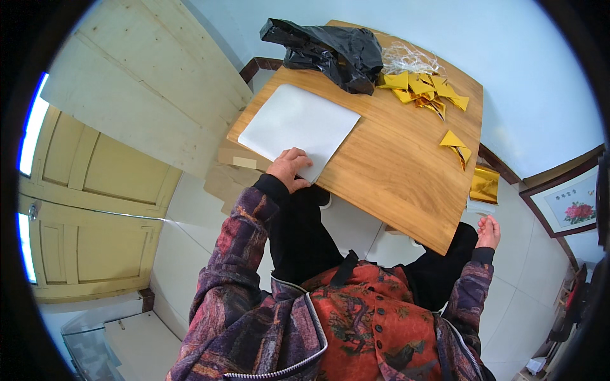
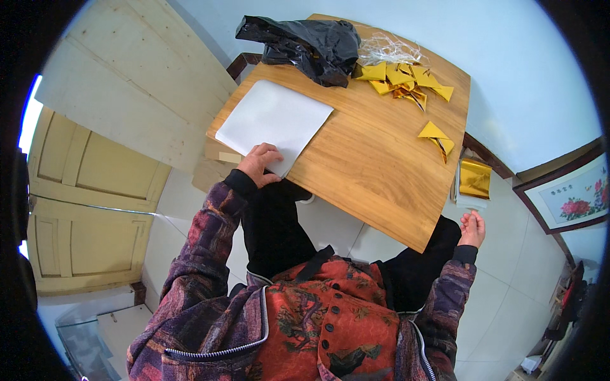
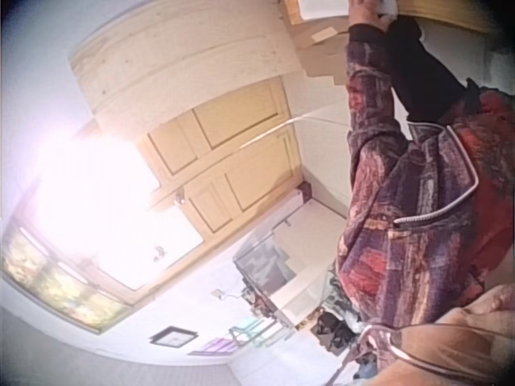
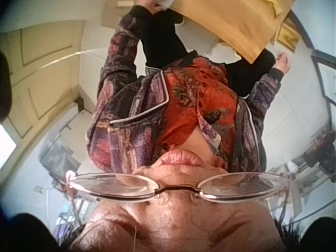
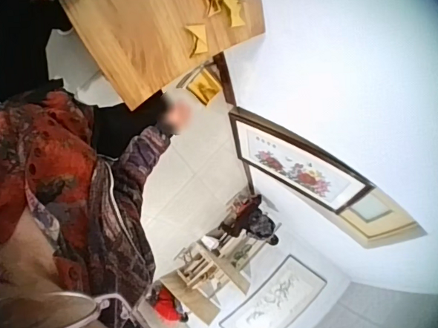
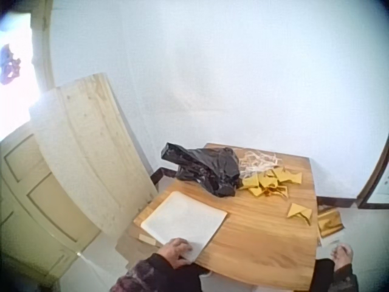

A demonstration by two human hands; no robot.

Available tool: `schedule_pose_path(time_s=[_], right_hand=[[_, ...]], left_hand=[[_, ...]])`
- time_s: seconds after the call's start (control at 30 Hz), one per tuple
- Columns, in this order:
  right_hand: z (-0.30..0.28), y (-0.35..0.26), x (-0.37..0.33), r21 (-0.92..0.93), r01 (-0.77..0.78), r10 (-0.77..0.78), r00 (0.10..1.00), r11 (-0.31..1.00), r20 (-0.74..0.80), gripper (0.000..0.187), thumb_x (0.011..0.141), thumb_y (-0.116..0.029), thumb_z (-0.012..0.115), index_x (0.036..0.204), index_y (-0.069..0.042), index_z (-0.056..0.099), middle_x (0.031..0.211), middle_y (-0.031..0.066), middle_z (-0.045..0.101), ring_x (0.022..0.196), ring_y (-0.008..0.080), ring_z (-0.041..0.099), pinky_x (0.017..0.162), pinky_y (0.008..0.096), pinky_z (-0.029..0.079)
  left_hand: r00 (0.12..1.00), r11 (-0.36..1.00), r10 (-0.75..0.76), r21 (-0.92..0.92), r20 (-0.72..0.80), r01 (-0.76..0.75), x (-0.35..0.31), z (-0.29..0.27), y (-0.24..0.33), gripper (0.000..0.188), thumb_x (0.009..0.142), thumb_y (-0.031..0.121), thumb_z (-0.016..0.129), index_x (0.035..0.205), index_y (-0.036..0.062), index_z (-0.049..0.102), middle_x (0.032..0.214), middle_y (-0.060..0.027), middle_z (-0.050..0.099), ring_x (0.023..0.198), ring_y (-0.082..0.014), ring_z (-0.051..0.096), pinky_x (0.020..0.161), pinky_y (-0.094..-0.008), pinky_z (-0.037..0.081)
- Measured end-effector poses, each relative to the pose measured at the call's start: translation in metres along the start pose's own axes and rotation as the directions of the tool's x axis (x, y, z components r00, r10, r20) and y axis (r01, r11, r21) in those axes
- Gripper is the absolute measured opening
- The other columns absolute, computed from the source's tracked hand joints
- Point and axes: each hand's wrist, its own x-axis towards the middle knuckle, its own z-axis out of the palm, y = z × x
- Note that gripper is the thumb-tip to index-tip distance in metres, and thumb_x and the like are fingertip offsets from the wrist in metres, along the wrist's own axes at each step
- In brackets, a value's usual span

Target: The person folds a gold-colored sheet of paper by hand into a small triangular packet on a low wooden table. They press the creases, fold the sides inward, and place the finished packet among others on the table.

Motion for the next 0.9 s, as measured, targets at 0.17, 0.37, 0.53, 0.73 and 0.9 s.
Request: schedule_pose_path(time_s=[0.17,0.37,0.53,0.73,0.9], right_hand=[[0.000,-0.001,-0.002,-0.007,0.010,-0.010,1.000,1.000,0.014,0.021,0.095,-0.019,0.062,0.112,-0.007,0.060,0.090,0.0034,0.067,0.076,0.0110,0.061,0.065,0.0237,0.046],[0.001,-0.002,-0.004,0.010,0.012,-0.013,1.000,1.000,0.018,0.020,0.095,-0.017,0.061,0.112,-0.006,0.060,0.090,0.0042,0.067,0.077,0.0111,0.061,0.064,0.0226,0.046],[0.000,0.001,-0.002,0.024,0.014,-0.014,1.000,1.000,0.025,0.019,0.095,-0.017,0.062,0.111,-0.007,0.061,0.090,0.0038,0.066,0.075,0.0111,0.061,0.064,0.0226,0.046],[0.008,0.000,-0.010,-0.003,0.019,-0.019,0.999,1.000,-0.028,0.019,0.095,-0.017,0.061,0.111,-0.008,0.061,0.090,0.0040,0.066,0.075,0.0103,0.061,0.063,0.0223,0.046],[0.042,-0.034,-0.064,-0.228,0.290,-0.300,0.954,0.929,-0.010,0.013,0.096,-0.010,0.056,0.108,-0.006,0.060,0.087,0.0049,0.066,0.074,0.0105,0.062,0.062,0.0237,0.048]], left_hand=[[1.000,0.999,-0.016,-0.030,-0.014,0.016,0.001,0.001,-0.001,0.043,0.066,0.013,0.082,0.105,0.0120,0.065,0.115,-0.0084,0.056,0.111,-0.0321,0.053,0.092,-0.0395,0.049],[0.993,0.972,-0.040,-0.234,-0.114,0.013,0.004,0.007,-0.014,0.020,0.072,0.010,0.077,0.090,0.0051,0.070,0.105,-0.0102,0.063,0.100,-0.0315,0.060,0.085,-0.0376,0.051],[0.914,0.888,-0.353,-0.380,-0.200,0.260,0.008,0.017,-0.012,0.014,0.080,0.010,0.071,0.089,-0.0003,0.069,0.096,-0.0077,0.067,0.087,-0.0219,0.064,0.075,-0.0299,0.051],[0.891,0.983,0.150,0.162,-0.429,-0.087,0.024,0.021,0.043,0.005,0.080,0.011,0.066,0.078,0.0085,0.063,0.086,-0.0058,0.064,0.096,-0.0269,0.062,0.099,-0.0466,0.040],[0.828,0.857,0.497,0.298,-0.258,-0.421,0.048,0.056,0.118,0.009,0.070,0.007,0.063,0.077,0.0132,0.061,0.089,-0.0006,0.063,0.098,-0.0200,0.062,0.098,-0.0448,0.041]])
